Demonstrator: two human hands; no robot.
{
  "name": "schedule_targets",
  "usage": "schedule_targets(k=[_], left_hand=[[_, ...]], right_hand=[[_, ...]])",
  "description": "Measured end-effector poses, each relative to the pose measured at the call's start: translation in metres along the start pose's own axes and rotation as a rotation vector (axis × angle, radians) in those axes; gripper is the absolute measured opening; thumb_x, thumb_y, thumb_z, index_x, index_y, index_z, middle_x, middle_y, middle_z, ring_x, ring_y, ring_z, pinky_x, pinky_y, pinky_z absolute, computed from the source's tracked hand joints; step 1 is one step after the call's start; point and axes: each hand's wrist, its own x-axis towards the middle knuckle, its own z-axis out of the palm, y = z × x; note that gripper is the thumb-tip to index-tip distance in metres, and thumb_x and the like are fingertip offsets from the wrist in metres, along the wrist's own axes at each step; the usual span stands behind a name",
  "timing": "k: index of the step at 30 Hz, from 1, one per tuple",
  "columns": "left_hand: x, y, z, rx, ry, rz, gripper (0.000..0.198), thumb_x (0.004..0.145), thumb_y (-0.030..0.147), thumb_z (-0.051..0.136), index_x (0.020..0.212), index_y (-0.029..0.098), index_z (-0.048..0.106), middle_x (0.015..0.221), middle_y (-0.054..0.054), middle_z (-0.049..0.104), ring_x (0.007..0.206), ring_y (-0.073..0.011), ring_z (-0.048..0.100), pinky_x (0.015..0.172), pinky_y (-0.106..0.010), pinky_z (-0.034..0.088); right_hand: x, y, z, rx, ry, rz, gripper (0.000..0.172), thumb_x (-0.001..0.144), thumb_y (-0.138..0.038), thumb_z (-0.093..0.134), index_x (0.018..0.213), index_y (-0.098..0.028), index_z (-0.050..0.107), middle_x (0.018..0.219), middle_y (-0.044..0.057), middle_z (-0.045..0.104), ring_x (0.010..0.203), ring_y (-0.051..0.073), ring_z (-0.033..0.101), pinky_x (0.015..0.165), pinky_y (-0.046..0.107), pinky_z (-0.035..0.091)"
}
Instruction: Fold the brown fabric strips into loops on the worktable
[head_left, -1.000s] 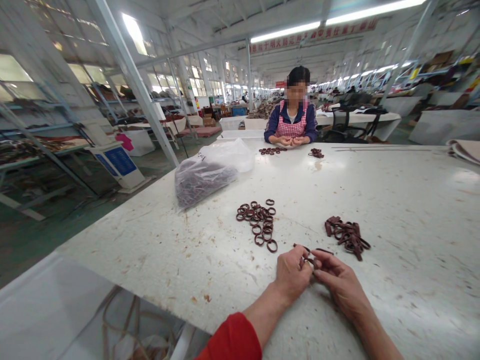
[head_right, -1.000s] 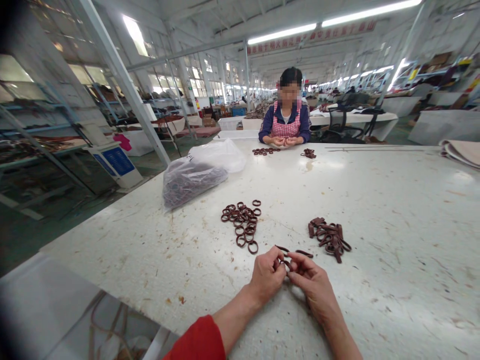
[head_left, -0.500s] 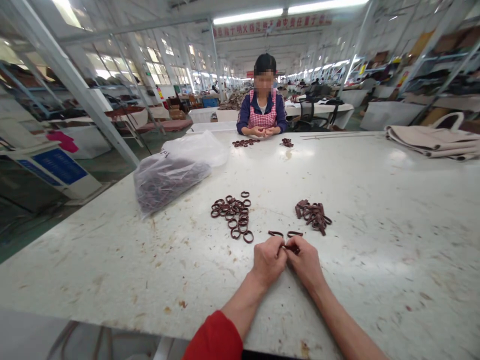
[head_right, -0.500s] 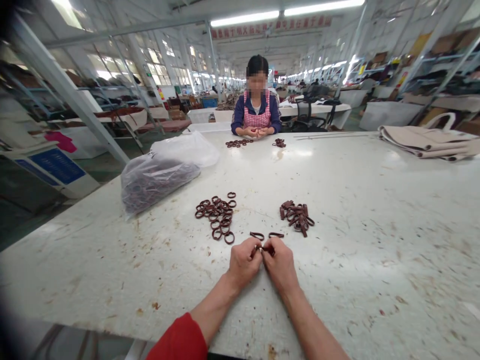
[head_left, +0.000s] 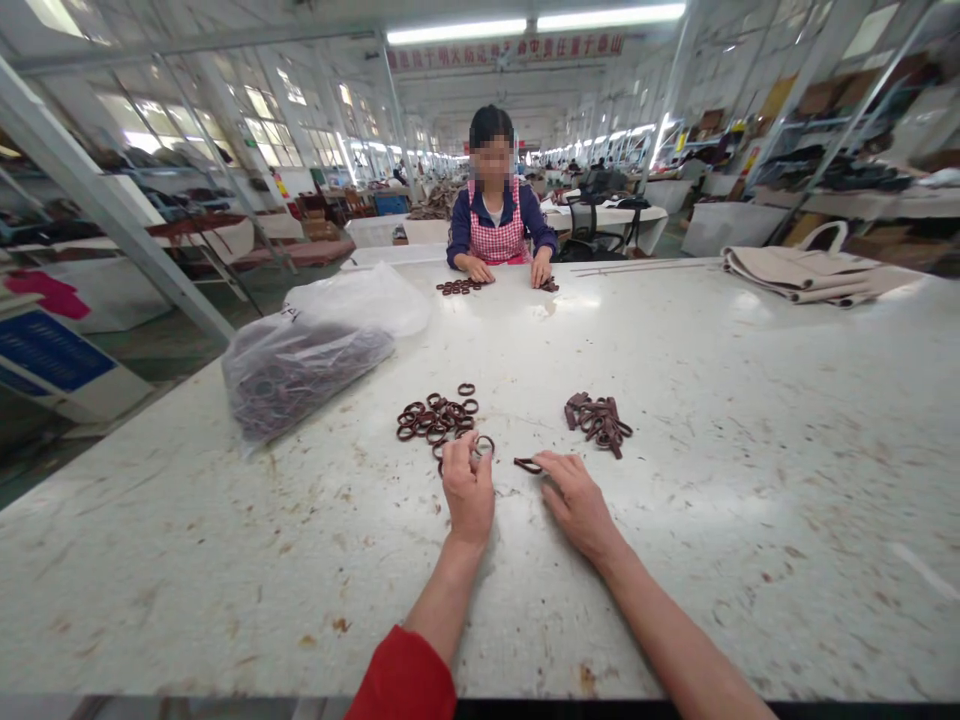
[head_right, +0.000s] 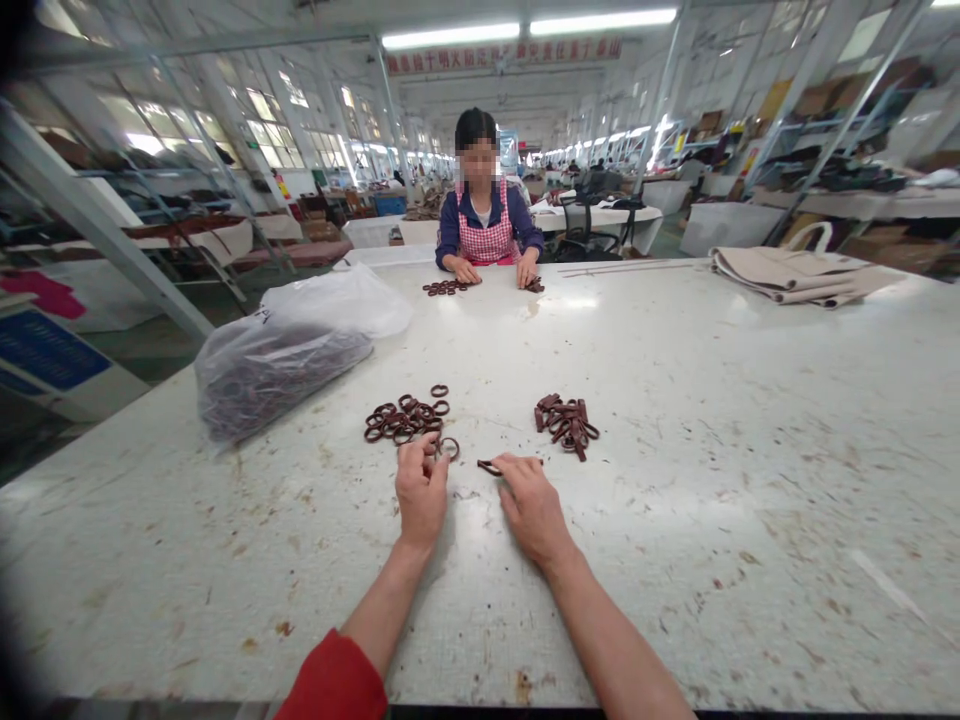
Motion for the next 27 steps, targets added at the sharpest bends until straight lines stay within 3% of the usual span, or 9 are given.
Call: schedule_targets(k=[5, 7, 10, 13, 17, 20, 23, 27], left_hand=[[-0.010, 0.005, 0.010, -0.084, -0.255, 0.088, 0.025, 0.076, 0.009, 0.045, 0.096, 0.019, 0.057, 0.088, -0.004, 0.052, 0.075, -0.0141, 0.051, 0.071, -0.027, 0.042], [-0.014, 0.007, 0.014, -0.113, -0.382, 0.092, 0.025, 0.075, 0.008, 0.046, 0.093, 0.019, 0.059, 0.087, -0.004, 0.054, 0.080, -0.0154, 0.052, 0.073, -0.028, 0.041], [-0.016, 0.008, 0.016, -0.192, -0.549, 0.064, 0.016, 0.077, 0.015, 0.048, 0.082, 0.019, 0.062, 0.080, -0.003, 0.055, 0.080, -0.0160, 0.052, 0.072, -0.027, 0.041], [-0.015, 0.010, 0.015, -0.332, -0.631, -0.051, 0.014, 0.078, 0.024, 0.051, 0.074, 0.017, 0.062, 0.071, -0.002, 0.055, 0.071, -0.0148, 0.052, 0.064, -0.026, 0.040], [-0.015, 0.011, 0.014, -0.648, -0.794, -0.335, 0.019, 0.074, 0.031, 0.057, 0.079, 0.014, 0.061, 0.059, 0.000, 0.052, 0.052, -0.0105, 0.046, 0.052, -0.023, 0.037], [-0.015, 0.011, 0.011, -0.801, -0.943, -0.473, 0.024, 0.072, 0.034, 0.060, 0.083, 0.012, 0.060, 0.060, -0.001, 0.055, 0.051, -0.0097, 0.047, 0.052, -0.022, 0.037], [-0.015, 0.013, 0.009, -0.871, -0.976, -0.513, 0.021, 0.070, 0.033, 0.062, 0.077, 0.013, 0.058, 0.058, 0.000, 0.054, 0.051, -0.0087, 0.045, 0.052, -0.021, 0.035], [-0.015, 0.015, 0.009, -0.907, -0.937, -0.475, 0.018, 0.071, 0.030, 0.062, 0.072, 0.013, 0.057, 0.058, 0.002, 0.050, 0.050, -0.0071, 0.042, 0.052, -0.021, 0.032]], right_hand=[[0.004, -0.003, 0.009, -0.114, -0.044, 0.005, 0.032, 0.078, -0.006, 0.040, 0.104, -0.019, 0.055, 0.091, 0.008, 0.060, 0.091, 0.022, 0.047, 0.079, 0.035, 0.040], [0.003, -0.002, 0.009, -0.033, -0.024, 0.036, 0.025, 0.078, -0.007, 0.041, 0.094, -0.019, 0.057, 0.085, 0.007, 0.059, 0.087, 0.021, 0.047, 0.076, 0.033, 0.040], [-0.001, 0.003, 0.006, 0.266, 0.022, 0.140, 0.013, 0.077, -0.012, 0.045, 0.082, -0.018, 0.055, 0.077, 0.003, 0.056, 0.076, 0.018, 0.048, 0.068, 0.029, 0.039], [-0.003, 0.009, 0.002, 0.614, 0.051, 0.321, 0.003, 0.075, -0.021, 0.052, 0.076, -0.018, 0.051, 0.068, -0.001, 0.051, 0.061, 0.013, 0.045, 0.056, 0.024, 0.037], [-0.003, 0.016, -0.001, 0.956, 0.050, 0.453, 0.017, 0.070, -0.027, 0.061, 0.074, -0.018, 0.047, 0.067, -0.002, 0.051, 0.053, 0.009, 0.042, 0.048, 0.020, 0.032], [-0.003, 0.017, -0.003, 1.119, 0.064, 0.491, 0.023, 0.066, -0.026, 0.066, 0.072, -0.019, 0.044, 0.068, -0.003, 0.052, 0.050, 0.007, 0.040, 0.046, 0.019, 0.029], [-0.004, 0.015, -0.004, 1.220, 0.022, 0.497, 0.027, 0.065, -0.025, 0.067, 0.070, -0.020, 0.042, 0.066, -0.003, 0.051, 0.050, 0.008, 0.040, 0.046, 0.019, 0.029], [-0.004, 0.012, -0.003, 1.213, -0.019, 0.494, 0.026, 0.066, -0.025, 0.067, 0.068, -0.019, 0.042, 0.065, -0.003, 0.050, 0.051, 0.008, 0.040, 0.047, 0.019, 0.029]])
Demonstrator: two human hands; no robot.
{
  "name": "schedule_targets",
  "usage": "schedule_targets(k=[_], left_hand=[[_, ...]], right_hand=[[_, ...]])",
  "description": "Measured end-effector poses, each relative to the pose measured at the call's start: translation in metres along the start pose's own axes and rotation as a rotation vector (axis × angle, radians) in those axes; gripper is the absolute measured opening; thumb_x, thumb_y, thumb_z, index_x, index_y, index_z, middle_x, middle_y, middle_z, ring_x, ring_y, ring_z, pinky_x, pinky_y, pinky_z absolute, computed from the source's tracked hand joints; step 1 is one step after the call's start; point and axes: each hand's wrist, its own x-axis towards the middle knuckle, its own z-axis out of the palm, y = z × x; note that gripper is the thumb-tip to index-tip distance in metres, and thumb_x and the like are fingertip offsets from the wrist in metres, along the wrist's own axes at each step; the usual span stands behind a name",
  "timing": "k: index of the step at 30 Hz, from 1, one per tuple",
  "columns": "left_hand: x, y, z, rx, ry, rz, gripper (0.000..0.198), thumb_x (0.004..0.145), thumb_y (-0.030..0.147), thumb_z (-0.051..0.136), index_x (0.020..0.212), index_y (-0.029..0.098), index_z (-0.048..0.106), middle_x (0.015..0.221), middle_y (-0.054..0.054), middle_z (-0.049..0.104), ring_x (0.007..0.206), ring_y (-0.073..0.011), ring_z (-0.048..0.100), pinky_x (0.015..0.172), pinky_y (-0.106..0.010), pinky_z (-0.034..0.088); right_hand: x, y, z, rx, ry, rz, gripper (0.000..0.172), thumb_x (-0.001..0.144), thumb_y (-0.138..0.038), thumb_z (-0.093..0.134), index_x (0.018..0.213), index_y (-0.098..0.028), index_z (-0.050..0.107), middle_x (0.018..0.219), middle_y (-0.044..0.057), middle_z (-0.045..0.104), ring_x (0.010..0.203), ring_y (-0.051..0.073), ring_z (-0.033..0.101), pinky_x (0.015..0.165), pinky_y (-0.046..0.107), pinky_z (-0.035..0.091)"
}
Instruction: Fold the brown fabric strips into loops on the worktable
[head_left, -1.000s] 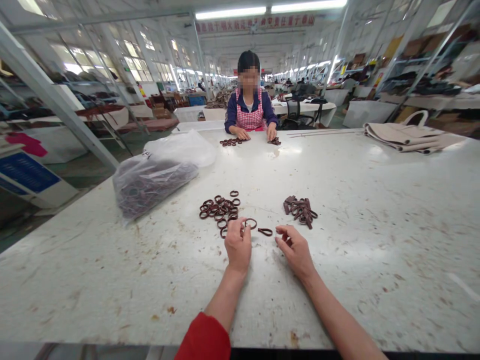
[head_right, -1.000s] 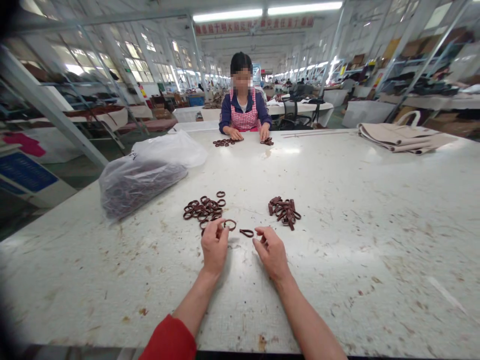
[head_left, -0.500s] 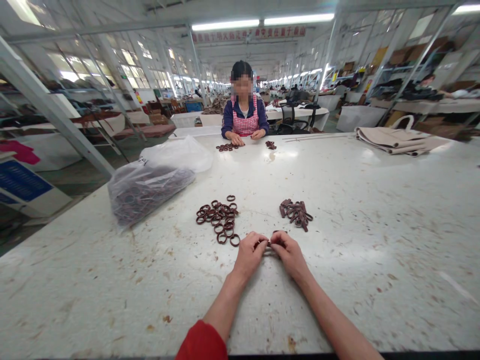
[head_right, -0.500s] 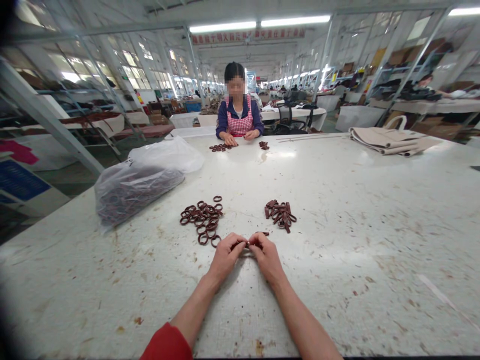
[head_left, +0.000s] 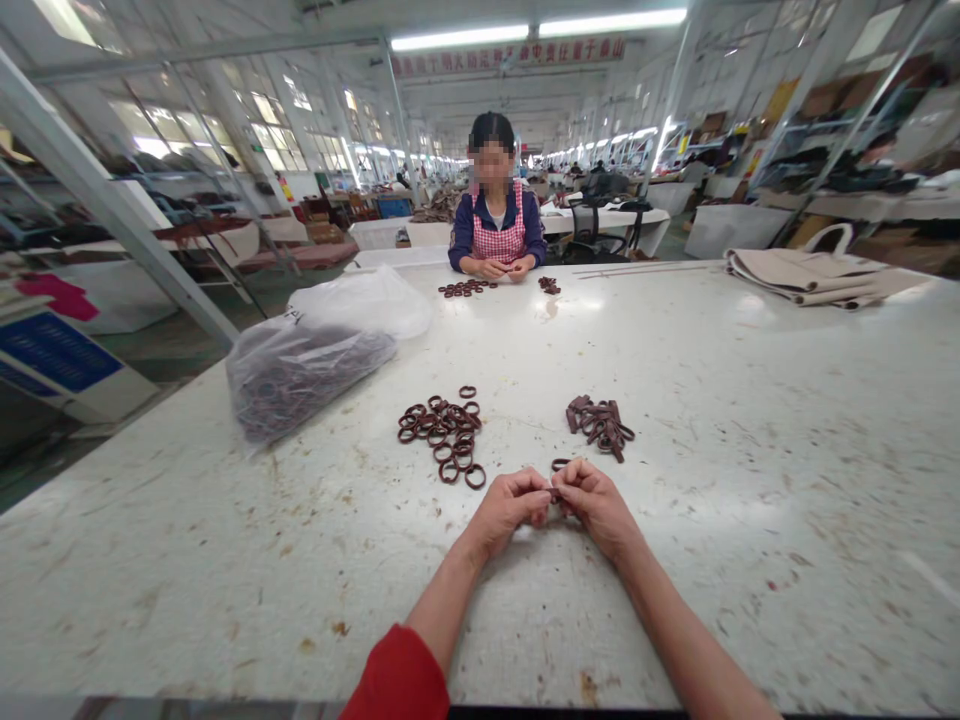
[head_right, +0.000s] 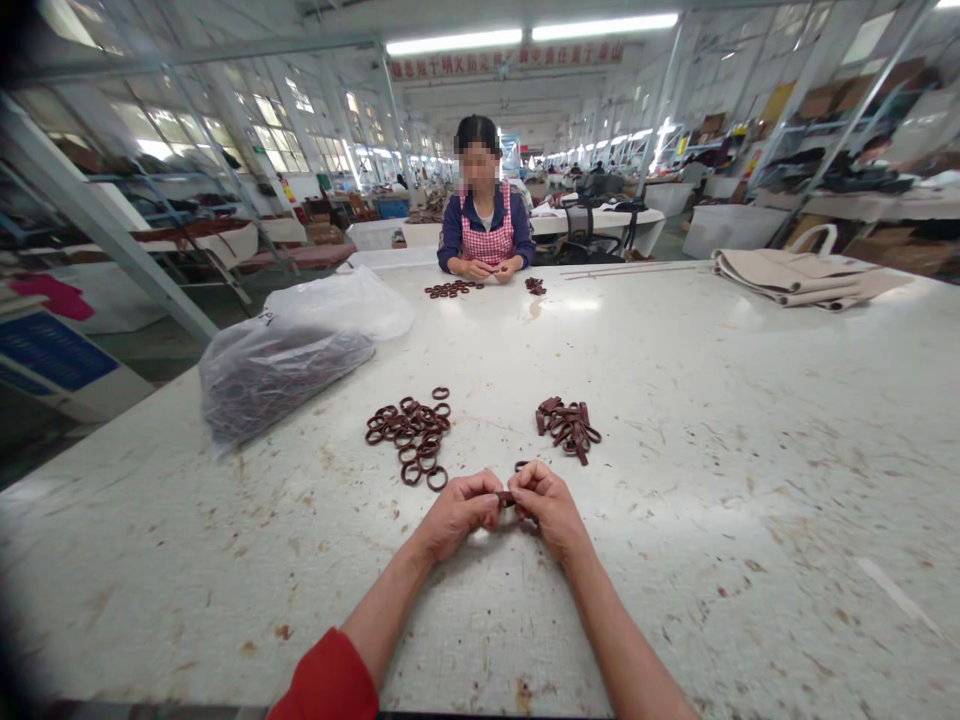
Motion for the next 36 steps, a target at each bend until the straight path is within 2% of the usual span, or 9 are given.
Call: schedule_targets(k=[4, 7, 13, 16, 19, 21, 25, 30, 36], left_hand=[[0.003, -0.004, 0.000, 0.084, 0.084, 0.059, 0.015, 0.069, 0.027, 0.062, 0.069, 0.013, 0.057, 0.059, 0.002, 0.050, 0.051, -0.0073, 0.041, 0.052, -0.022, 0.030], [0.004, -0.008, -0.001, 0.275, 0.175, 0.115, 0.011, 0.066, 0.023, 0.062, 0.066, 0.014, 0.056, 0.060, 0.002, 0.049, 0.055, -0.0090, 0.042, 0.054, -0.022, 0.031], [0.006, -0.010, 0.002, 0.707, 0.331, 0.215, 0.008, 0.069, 0.020, 0.055, 0.061, 0.017, 0.055, 0.061, 0.001, 0.051, 0.061, -0.0123, 0.045, 0.057, -0.024, 0.033], [0.007, -0.012, 0.002, 0.816, 0.458, 0.247, 0.010, 0.071, 0.018, 0.051, 0.061, 0.018, 0.051, 0.059, 0.003, 0.049, 0.059, -0.0118, 0.044, 0.056, -0.024, 0.030], [0.009, -0.015, 0.000, 0.747, 0.588, 0.211, 0.012, 0.072, 0.021, 0.050, 0.060, 0.018, 0.046, 0.053, 0.006, 0.042, 0.051, -0.0102, 0.039, 0.051, -0.022, 0.027], [0.009, -0.016, 0.000, 0.623, 0.615, 0.198, 0.016, 0.073, 0.024, 0.051, 0.061, 0.019, 0.042, 0.050, 0.007, 0.038, 0.048, -0.0092, 0.036, 0.048, -0.022, 0.026], [0.008, -0.015, 0.007, 0.451, 0.562, 0.254, 0.019, 0.076, 0.028, 0.051, 0.063, 0.019, 0.040, 0.054, 0.007, 0.036, 0.050, -0.0085, 0.036, 0.049, -0.021, 0.029], [0.008, -0.012, 0.012, 0.289, 0.515, 0.250, 0.018, 0.077, 0.033, 0.051, 0.070, 0.019, 0.042, 0.059, 0.006, 0.043, 0.052, -0.0090, 0.041, 0.050, -0.021, 0.033], [0.007, -0.014, 0.015, 0.494, 0.608, 0.253, 0.018, 0.078, 0.032, 0.051, 0.068, 0.019, 0.044, 0.057, 0.006, 0.041, 0.054, -0.0094, 0.042, 0.053, -0.021, 0.033]], right_hand=[[0.002, 0.002, -0.001, -0.059, 0.019, -0.060, 0.022, 0.067, -0.025, 0.067, 0.068, -0.019, 0.046, 0.068, -0.002, 0.050, 0.060, 0.010, 0.045, 0.056, 0.021, 0.035], [0.003, 0.005, -0.005, -0.119, 0.048, -0.097, 0.020, 0.067, -0.027, 0.066, 0.068, -0.018, 0.048, 0.070, -0.001, 0.053, 0.066, 0.012, 0.047, 0.062, 0.023, 0.037], [0.001, 0.008, -0.002, -0.262, 0.113, -0.055, 0.021, 0.067, -0.031, 0.066, 0.068, -0.017, 0.050, 0.061, -0.002, 0.051, 0.057, 0.012, 0.048, 0.055, 0.023, 0.039], [-0.002, 0.007, 0.009, -0.254, 0.086, -0.018, 0.022, 0.068, -0.032, 0.065, 0.079, -0.017, 0.054, 0.066, -0.001, 0.054, 0.060, 0.012, 0.051, 0.058, 0.025, 0.043], [-0.004, 0.007, 0.019, -0.192, 0.030, 0.003, 0.033, 0.067, -0.031, 0.067, 0.093, -0.017, 0.054, 0.069, -0.001, 0.055, 0.061, 0.012, 0.053, 0.062, 0.027, 0.046], [-0.004, 0.009, 0.022, -0.145, -0.001, 0.020, 0.037, 0.065, -0.028, 0.068, 0.097, -0.017, 0.054, 0.066, -0.002, 0.054, 0.060, 0.011, 0.053, 0.062, 0.027, 0.047], [-0.003, 0.010, 0.019, -0.070, 0.006, 0.068, 0.034, 0.066, -0.029, 0.067, 0.096, -0.016, 0.056, 0.063, -0.004, 0.052, 0.052, 0.008, 0.050, 0.053, 0.023, 0.046], [-0.003, 0.007, 0.014, -0.081, -0.013, 0.106, 0.026, 0.066, -0.029, 0.067, 0.087, -0.015, 0.060, 0.072, 0.001, 0.058, 0.054, 0.009, 0.052, 0.048, 0.021, 0.044], [-0.003, 0.007, 0.018, -0.181, 0.005, 0.041, 0.021, 0.065, -0.031, 0.067, 0.072, -0.016, 0.054, 0.058, -0.004, 0.053, 0.045, 0.008, 0.049, 0.044, 0.020, 0.042]])
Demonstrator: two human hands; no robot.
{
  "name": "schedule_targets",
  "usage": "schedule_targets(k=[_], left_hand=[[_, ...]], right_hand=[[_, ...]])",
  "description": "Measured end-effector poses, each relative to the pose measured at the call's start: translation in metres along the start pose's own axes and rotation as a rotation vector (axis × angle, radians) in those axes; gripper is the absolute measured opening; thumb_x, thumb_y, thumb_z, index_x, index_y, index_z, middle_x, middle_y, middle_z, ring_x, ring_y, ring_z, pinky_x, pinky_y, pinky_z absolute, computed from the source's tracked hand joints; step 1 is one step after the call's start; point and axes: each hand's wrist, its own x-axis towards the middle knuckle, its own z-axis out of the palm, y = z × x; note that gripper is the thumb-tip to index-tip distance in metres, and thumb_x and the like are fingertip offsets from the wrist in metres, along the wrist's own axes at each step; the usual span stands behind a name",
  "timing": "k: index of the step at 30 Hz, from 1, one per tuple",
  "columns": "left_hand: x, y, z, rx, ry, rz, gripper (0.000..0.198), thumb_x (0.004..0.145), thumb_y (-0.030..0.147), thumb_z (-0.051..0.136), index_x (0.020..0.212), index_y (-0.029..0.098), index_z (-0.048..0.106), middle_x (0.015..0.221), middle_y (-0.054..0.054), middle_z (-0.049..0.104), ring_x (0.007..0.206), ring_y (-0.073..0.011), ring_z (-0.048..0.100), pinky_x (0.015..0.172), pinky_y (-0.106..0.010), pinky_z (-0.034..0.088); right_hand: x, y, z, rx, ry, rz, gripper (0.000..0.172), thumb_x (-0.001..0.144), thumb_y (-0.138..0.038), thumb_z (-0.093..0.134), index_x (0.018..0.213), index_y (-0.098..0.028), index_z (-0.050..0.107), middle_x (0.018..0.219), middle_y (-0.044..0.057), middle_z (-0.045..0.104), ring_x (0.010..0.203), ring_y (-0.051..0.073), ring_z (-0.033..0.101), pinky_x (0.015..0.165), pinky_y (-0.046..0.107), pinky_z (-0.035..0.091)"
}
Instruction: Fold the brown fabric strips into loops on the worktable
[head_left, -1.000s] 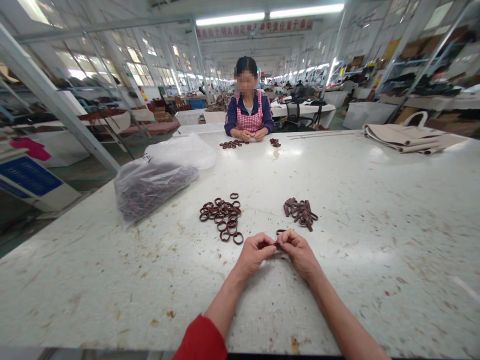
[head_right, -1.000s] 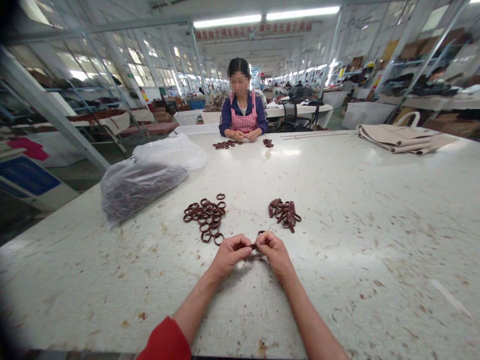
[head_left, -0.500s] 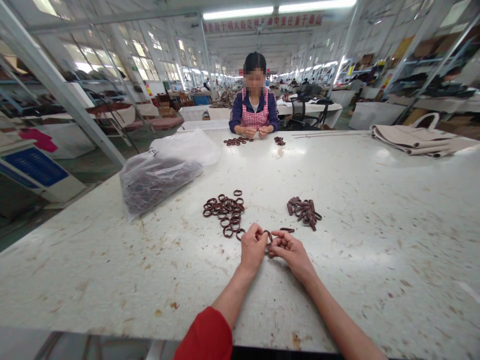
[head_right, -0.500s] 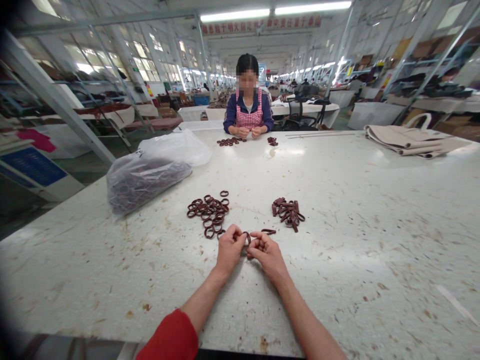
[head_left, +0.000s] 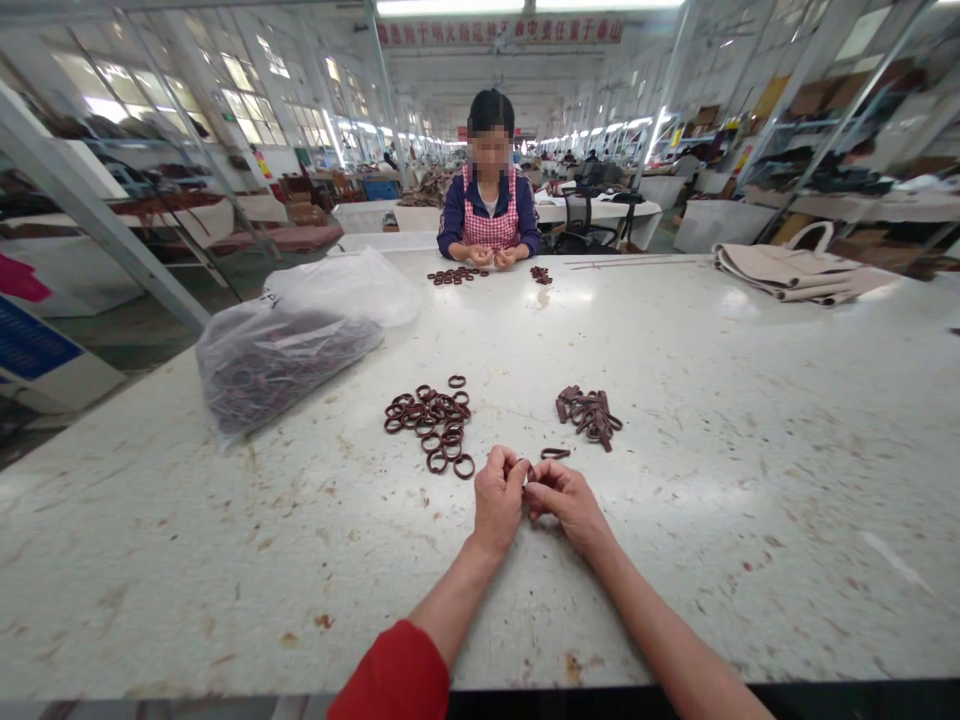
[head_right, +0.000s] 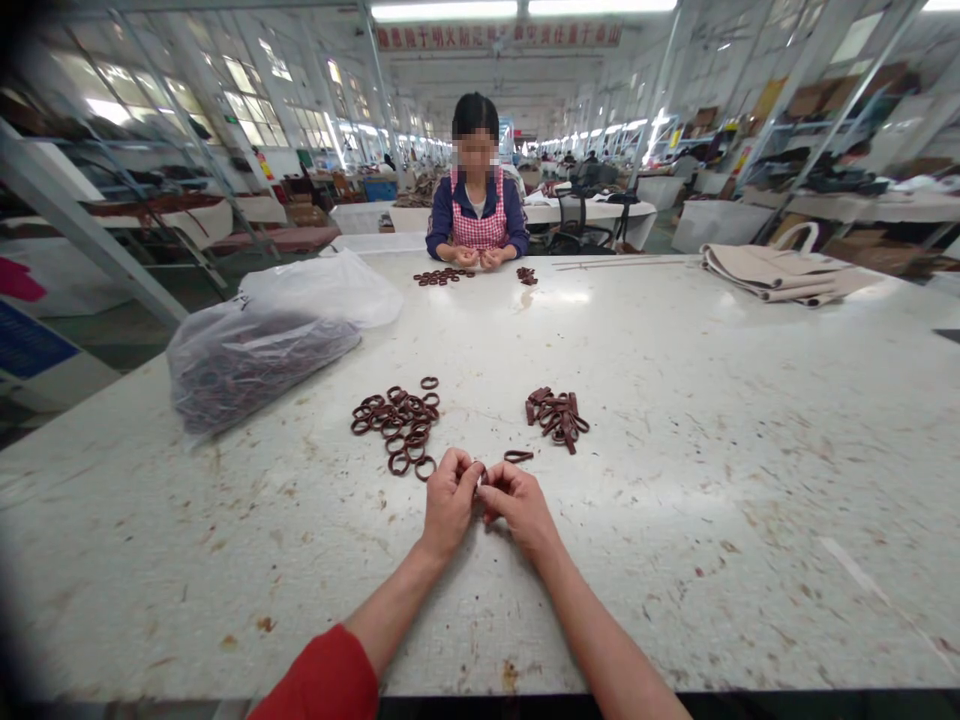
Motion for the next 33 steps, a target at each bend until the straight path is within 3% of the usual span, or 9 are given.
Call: schedule_targets(k=[4, 9, 13, 16, 19, 23, 26, 29, 33], left_hand=[[-0.003, 0.001, 0.002, -0.116, -0.091, -0.088, 0.022, 0.079, 0.038, 0.049, 0.070, 0.019, 0.042, 0.053, 0.007, 0.042, 0.045, -0.0085, 0.043, 0.044, -0.020, 0.032], [-0.006, 0.006, 0.006, -0.400, -0.295, -0.195, 0.023, 0.073, 0.038, 0.056, 0.075, 0.018, 0.044, 0.056, 0.005, 0.050, 0.045, -0.0094, 0.050, 0.046, -0.021, 0.039], [-0.008, 0.007, 0.012, -0.437, -0.314, -0.233, 0.024, 0.064, 0.026, 0.063, 0.079, 0.017, 0.046, 0.056, 0.005, 0.049, 0.048, -0.0095, 0.051, 0.049, -0.021, 0.041], [-0.004, 0.004, 0.009, -0.325, -0.181, -0.190, 0.017, 0.065, 0.021, 0.059, 0.076, 0.018, 0.046, 0.056, 0.007, 0.045, 0.045, -0.0075, 0.046, 0.045, -0.019, 0.036], [0.007, -0.003, -0.004, -0.114, 0.061, -0.096, 0.011, 0.066, 0.017, 0.055, 0.073, 0.018, 0.047, 0.058, 0.006, 0.044, 0.047, -0.0072, 0.041, 0.045, -0.018, 0.032], [0.022, -0.009, -0.026, 0.012, 0.285, -0.039, 0.019, 0.070, 0.024, 0.056, 0.089, 0.019, 0.054, 0.068, 0.004, 0.046, 0.053, -0.0081, 0.042, 0.052, -0.019, 0.036], [0.025, -0.008, -0.032, 0.058, 0.330, 0.015, 0.033, 0.071, 0.024, 0.057, 0.103, 0.019, 0.053, 0.083, 0.001, 0.046, 0.054, -0.0070, 0.042, 0.055, -0.020, 0.039], [0.018, -0.002, -0.029, 0.132, 0.227, 0.143, 0.029, 0.074, 0.021, 0.053, 0.103, 0.020, 0.054, 0.087, -0.002, 0.047, 0.062, -0.0099, 0.046, 0.061, -0.022, 0.041], [0.005, 0.006, -0.018, 0.185, -0.094, 0.254, 0.023, 0.076, 0.015, 0.047, 0.095, 0.020, 0.058, 0.084, -0.003, 0.051, 0.071, -0.0138, 0.049, 0.067, -0.026, 0.041]], right_hand=[[-0.001, -0.002, 0.003, -0.084, 0.092, -0.078, 0.023, 0.069, -0.036, 0.064, 0.069, -0.017, 0.049, 0.055, -0.004, 0.053, 0.043, 0.008, 0.049, 0.041, 0.019, 0.041], [-0.001, -0.003, -0.001, -0.088, 0.282, -0.078, 0.022, 0.073, -0.036, 0.059, 0.074, -0.020, 0.043, 0.044, -0.009, 0.044, 0.031, 0.006, 0.035, 0.030, 0.015, 0.025], [-0.002, -0.001, -0.002, -0.196, 0.398, -0.168, 0.013, 0.074, -0.029, 0.054, 0.080, -0.021, 0.046, 0.046, -0.010, 0.038, 0.034, 0.006, 0.033, 0.035, 0.017, 0.026], [-0.006, -0.002, 0.002, -0.365, 0.376, -0.254, 0.011, 0.076, -0.028, 0.054, 0.082, -0.020, 0.050, 0.046, -0.009, 0.037, 0.039, 0.008, 0.034, 0.040, 0.019, 0.027], [-0.008, -0.005, 0.003, -0.460, 0.305, -0.288, 0.014, 0.078, -0.031, 0.053, 0.086, -0.019, 0.053, 0.049, -0.007, 0.040, 0.043, 0.009, 0.037, 0.044, 0.021, 0.029], [0.000, -0.007, -0.017, -0.666, 0.528, -0.404, 0.015, 0.081, -0.024, 0.045, 0.086, -0.018, 0.057, 0.075, 0.003, 0.054, 0.069, 0.016, 0.050, 0.064, 0.028, 0.039], [0.010, -0.004, -0.036, -0.948, 0.493, -0.431, 0.020, 0.075, -0.014, 0.045, 0.085, -0.019, 0.062, 0.089, 0.007, 0.052, 0.086, 0.021, 0.048, 0.075, 0.034, 0.039], [0.016, -0.001, -0.043, -1.146, 0.387, -0.405, 0.021, 0.071, -0.009, 0.048, 0.082, -0.019, 0.063, 0.085, 0.007, 0.051, 0.086, 0.022, 0.046, 0.077, 0.035, 0.037], [0.016, -0.001, -0.033, -1.279, 0.360, -0.359, 0.014, 0.074, -0.011, 0.050, 0.079, -0.019, 0.060, 0.080, 0.007, 0.051, 0.082, 0.022, 0.046, 0.074, 0.034, 0.036]])
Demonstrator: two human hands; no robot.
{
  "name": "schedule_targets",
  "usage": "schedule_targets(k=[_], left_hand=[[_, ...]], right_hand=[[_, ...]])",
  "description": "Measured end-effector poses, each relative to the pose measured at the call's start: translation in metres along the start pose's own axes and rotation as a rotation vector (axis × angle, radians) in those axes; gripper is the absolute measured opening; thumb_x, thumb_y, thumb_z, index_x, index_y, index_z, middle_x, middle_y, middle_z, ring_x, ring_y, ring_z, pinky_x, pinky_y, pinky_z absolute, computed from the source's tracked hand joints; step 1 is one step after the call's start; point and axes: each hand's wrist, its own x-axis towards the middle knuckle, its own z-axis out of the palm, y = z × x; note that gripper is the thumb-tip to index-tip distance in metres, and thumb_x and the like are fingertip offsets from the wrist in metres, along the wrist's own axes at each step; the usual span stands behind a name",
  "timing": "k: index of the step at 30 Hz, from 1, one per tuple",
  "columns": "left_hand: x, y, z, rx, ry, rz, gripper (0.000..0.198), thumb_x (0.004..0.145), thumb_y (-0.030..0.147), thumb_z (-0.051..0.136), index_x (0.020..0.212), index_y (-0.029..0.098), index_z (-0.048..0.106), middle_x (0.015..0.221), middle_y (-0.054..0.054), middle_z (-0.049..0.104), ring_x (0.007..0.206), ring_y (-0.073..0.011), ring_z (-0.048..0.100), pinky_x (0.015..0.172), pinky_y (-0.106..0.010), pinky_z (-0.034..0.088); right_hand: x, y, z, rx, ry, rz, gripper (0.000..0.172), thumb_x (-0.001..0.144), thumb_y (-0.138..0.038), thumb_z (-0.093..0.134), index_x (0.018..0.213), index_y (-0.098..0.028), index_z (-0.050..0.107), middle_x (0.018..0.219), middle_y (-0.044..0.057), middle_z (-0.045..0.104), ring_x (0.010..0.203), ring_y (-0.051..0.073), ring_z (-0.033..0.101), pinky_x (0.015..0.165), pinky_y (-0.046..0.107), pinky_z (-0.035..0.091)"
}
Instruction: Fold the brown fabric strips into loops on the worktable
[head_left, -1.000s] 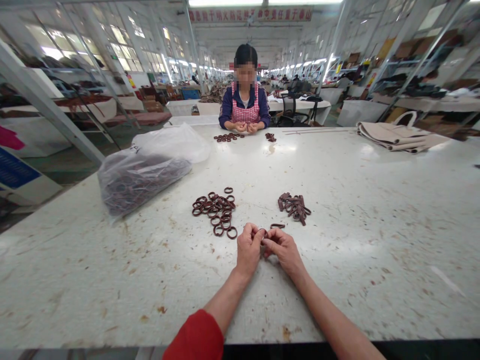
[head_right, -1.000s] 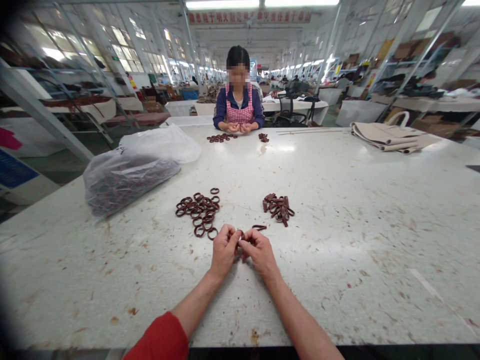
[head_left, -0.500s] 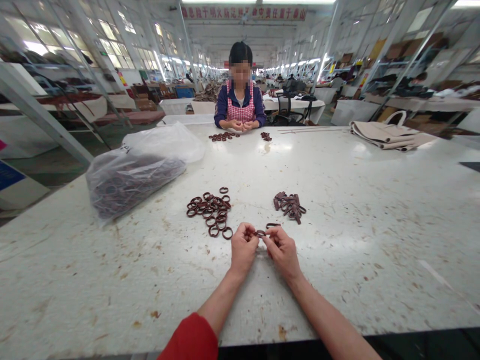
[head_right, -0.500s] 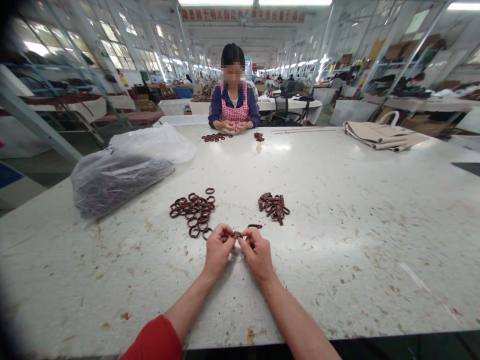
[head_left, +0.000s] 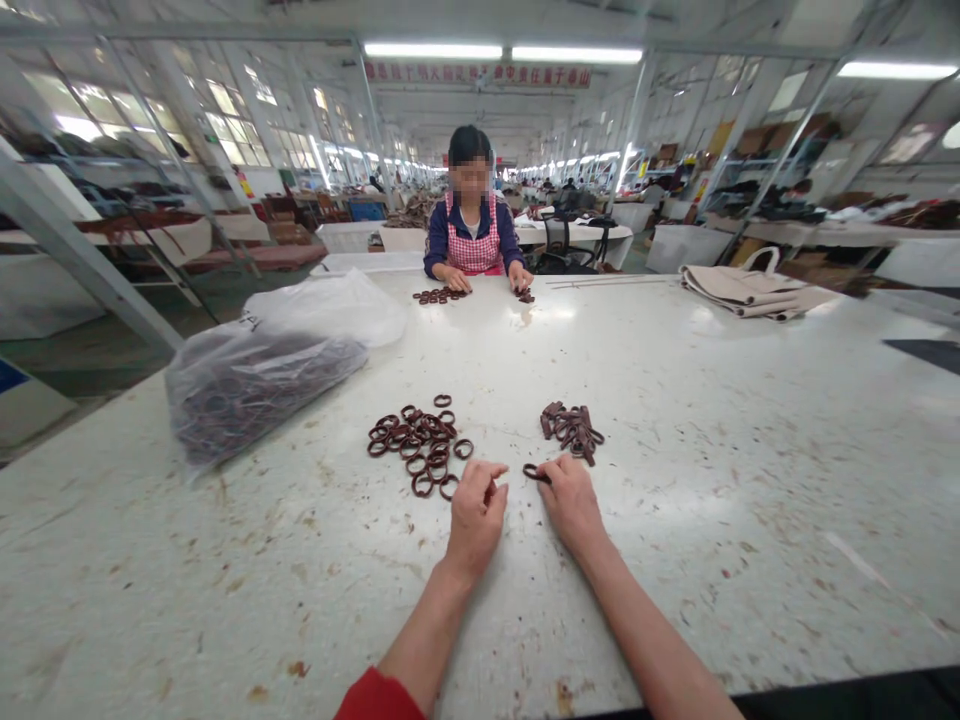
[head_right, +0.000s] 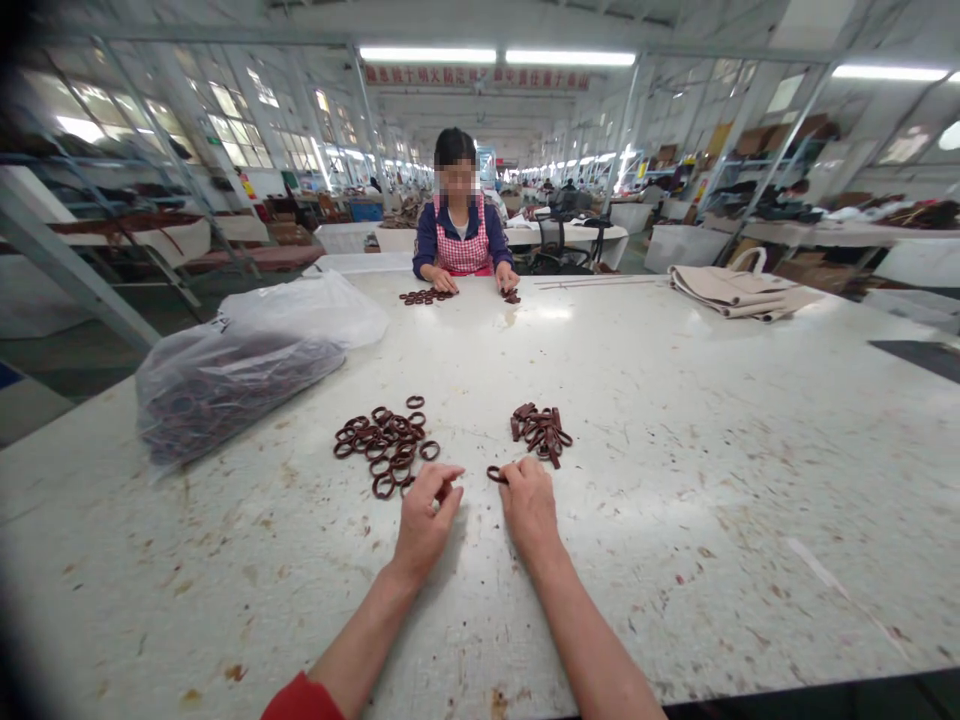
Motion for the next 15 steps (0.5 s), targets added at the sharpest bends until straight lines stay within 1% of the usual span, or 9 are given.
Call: schedule_targets(k=[2, 3, 5, 7, 10, 12, 15], left_hand=[[-0.002, 0.004, 0.004, -0.031, -0.106, 0.017, 0.028, 0.075, 0.012, 0.046, 0.099, 0.021, 0.058, 0.090, -0.004, 0.051, 0.075, -0.0147, 0.050, 0.068, -0.026, 0.042], [-0.003, 0.006, 0.005, -0.044, -0.140, 0.019, 0.030, 0.075, 0.011, 0.046, 0.100, 0.021, 0.057, 0.094, -0.005, 0.051, 0.078, -0.0153, 0.051, 0.070, -0.027, 0.042], [-0.001, 0.009, 0.004, -0.062, -0.185, 0.017, 0.030, 0.074, 0.010, 0.046, 0.100, 0.022, 0.058, 0.095, -0.005, 0.052, 0.083, -0.0168, 0.051, 0.074, -0.028, 0.042], [0.001, 0.012, 0.001, -0.077, -0.205, 0.003, 0.023, 0.076, 0.013, 0.047, 0.091, 0.022, 0.060, 0.089, -0.005, 0.053, 0.083, -0.0179, 0.051, 0.074, -0.029, 0.042], [0.003, 0.011, -0.002, -0.144, -0.195, -0.042, 0.009, 0.077, 0.020, 0.050, 0.075, 0.020, 0.060, 0.078, -0.003, 0.053, 0.076, -0.0176, 0.051, 0.069, -0.028, 0.041], [0.004, 0.005, 0.000, -0.262, -0.201, -0.132, 0.008, 0.076, 0.025, 0.053, 0.072, 0.019, 0.057, 0.071, -0.001, 0.052, 0.067, -0.0151, 0.050, 0.062, -0.025, 0.040], [0.005, -0.007, 0.004, -0.497, -0.225, -0.328, 0.016, 0.075, 0.034, 0.056, 0.075, 0.018, 0.053, 0.058, 0.002, 0.050, 0.050, -0.0099, 0.043, 0.048, -0.021, 0.033]], right_hand=[[-0.002, -0.007, 0.000, 0.030, 0.011, 0.022, 0.010, 0.074, -0.011, 0.050, 0.075, -0.019, 0.057, 0.077, 0.006, 0.051, 0.080, 0.021, 0.046, 0.073, 0.033, 0.035], [-0.003, -0.010, -0.001, 0.094, 0.014, 0.031, 0.009, 0.075, -0.012, 0.049, 0.072, -0.019, 0.055, 0.076, 0.005, 0.051, 0.079, 0.020, 0.046, 0.072, 0.032, 0.035], [-0.005, -0.016, -0.001, 0.317, -0.014, 0.053, 0.010, 0.076, -0.016, 0.048, 0.067, -0.019, 0.051, 0.072, 0.003, 0.050, 0.075, 0.018, 0.046, 0.069, 0.029, 0.036], [-0.007, -0.020, -0.001, 0.612, -0.107, 0.116, 0.014, 0.077, -0.023, 0.048, 0.064, -0.019, 0.047, 0.065, 0.000, 0.047, 0.064, 0.015, 0.045, 0.059, 0.026, 0.035], [-0.007, -0.022, -0.001, 0.977, -0.258, 0.251, 0.024, 0.074, -0.036, 0.054, 0.061, -0.017, 0.047, 0.052, -0.005, 0.039, 0.047, 0.009, 0.037, 0.045, 0.021, 0.029], [-0.007, -0.023, -0.001, 1.129, -0.298, 0.305, 0.029, 0.071, -0.042, 0.058, 0.062, -0.016, 0.050, 0.049, -0.006, 0.039, 0.042, 0.006, 0.033, 0.041, 0.019, 0.025], [-0.007, -0.025, -0.001, 1.379, -0.379, 0.368, 0.038, 0.070, -0.051, 0.060, 0.072, -0.013, 0.056, 0.053, -0.003, 0.046, 0.039, 0.005, 0.036, 0.038, 0.017, 0.026]])
